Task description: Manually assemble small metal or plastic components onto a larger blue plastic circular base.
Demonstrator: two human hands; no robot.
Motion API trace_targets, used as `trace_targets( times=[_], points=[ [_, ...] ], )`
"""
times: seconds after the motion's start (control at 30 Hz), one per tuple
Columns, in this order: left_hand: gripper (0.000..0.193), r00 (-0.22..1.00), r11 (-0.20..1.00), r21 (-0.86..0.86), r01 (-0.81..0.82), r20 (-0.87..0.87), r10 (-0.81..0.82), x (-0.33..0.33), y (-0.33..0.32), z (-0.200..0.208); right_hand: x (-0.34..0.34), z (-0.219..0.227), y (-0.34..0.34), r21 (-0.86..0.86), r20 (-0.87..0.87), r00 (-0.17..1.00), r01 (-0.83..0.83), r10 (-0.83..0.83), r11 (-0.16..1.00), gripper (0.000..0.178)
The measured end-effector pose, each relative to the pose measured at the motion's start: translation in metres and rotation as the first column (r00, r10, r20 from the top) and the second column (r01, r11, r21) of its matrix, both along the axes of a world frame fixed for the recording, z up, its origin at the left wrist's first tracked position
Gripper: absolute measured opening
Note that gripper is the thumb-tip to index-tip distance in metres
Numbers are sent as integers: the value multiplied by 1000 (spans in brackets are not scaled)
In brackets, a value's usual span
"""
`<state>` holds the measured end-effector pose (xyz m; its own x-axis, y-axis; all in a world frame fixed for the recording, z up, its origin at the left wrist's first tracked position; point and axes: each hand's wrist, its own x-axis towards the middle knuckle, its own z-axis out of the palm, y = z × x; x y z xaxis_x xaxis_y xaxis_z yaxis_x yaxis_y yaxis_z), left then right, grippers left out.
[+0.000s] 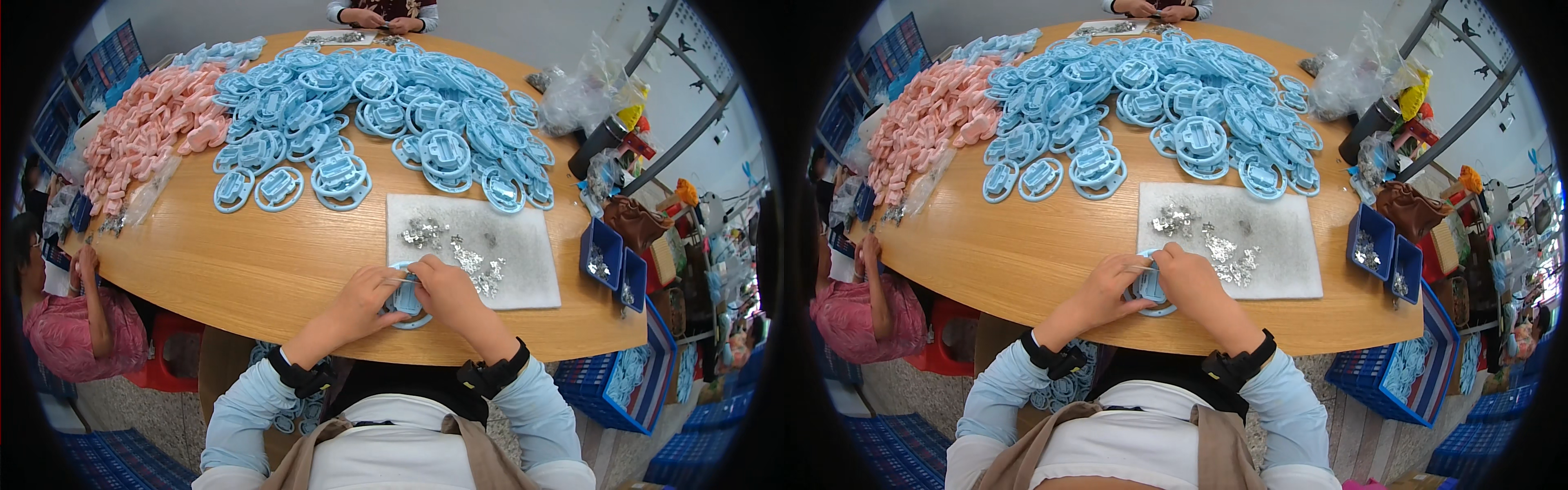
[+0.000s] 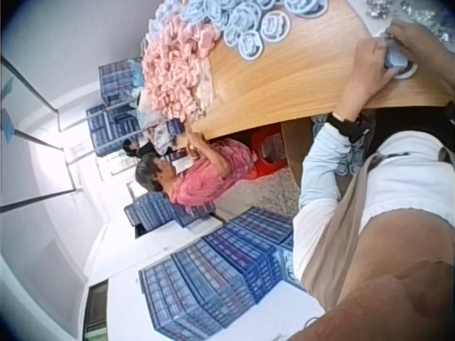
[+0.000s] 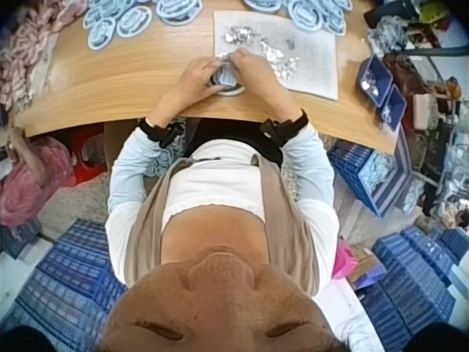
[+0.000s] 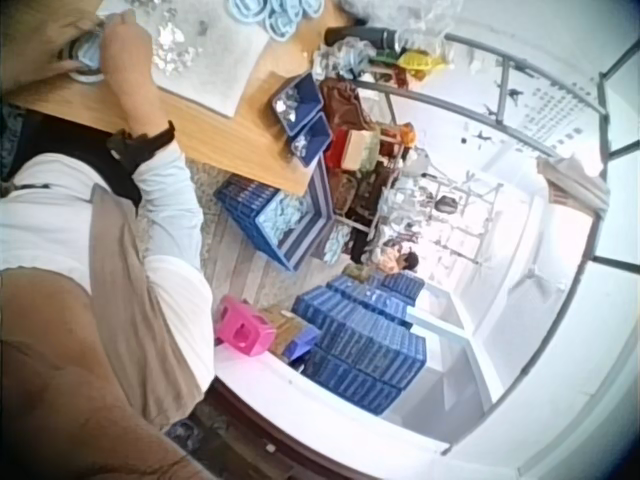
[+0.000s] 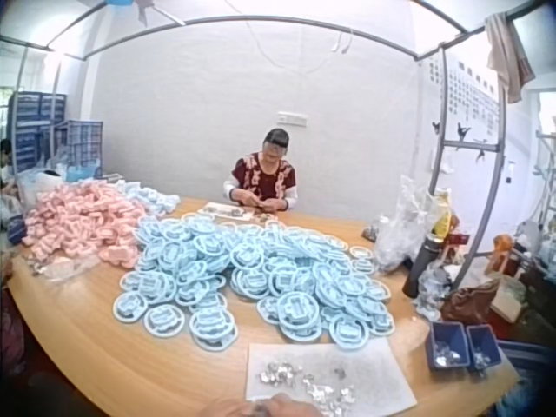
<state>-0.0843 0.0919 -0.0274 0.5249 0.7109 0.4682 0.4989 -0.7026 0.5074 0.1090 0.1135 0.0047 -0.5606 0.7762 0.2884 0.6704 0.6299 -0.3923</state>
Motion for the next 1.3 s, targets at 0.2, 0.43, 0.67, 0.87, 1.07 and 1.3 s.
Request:
trace_targets(
  times=[0.2, 0.43, 0.67, 0.87, 1.07, 1.3],
  points=[
    [59, 999, 999, 13, -32, 18, 32, 1, -4, -3, -1, 1, -1, -5, 25, 1000, -12, 12, 1000, 13],
    [60, 999, 999, 24, -33, 26, 32, 1, -4, -4, -5, -4, -6, -69, 52, 997, 62, -58, 996, 18],
    [60, 997, 999, 48, -3, -83, 7, 3, -1, 6, 3, -9, -7, -197, -255, 949, 135, -184, 971, 14],
    [59, 979, 996, 85, 21, -202, -4, 7, 1, 5, -7, -13, 0, -220, -129, 968, 185, -216, 958, 13],
    [67, 997, 998, -46, 47, -58, -49, 4, 18, 13, 1, -8, 0, -297, -200, 931, 240, -306, 924, 27],
    [66, 986, 984, -62, -167, 20, 168, 22, 12, 3, 11, -1, -37, -119, 9, 943, 331, -333, 936, 41]
  ],
)
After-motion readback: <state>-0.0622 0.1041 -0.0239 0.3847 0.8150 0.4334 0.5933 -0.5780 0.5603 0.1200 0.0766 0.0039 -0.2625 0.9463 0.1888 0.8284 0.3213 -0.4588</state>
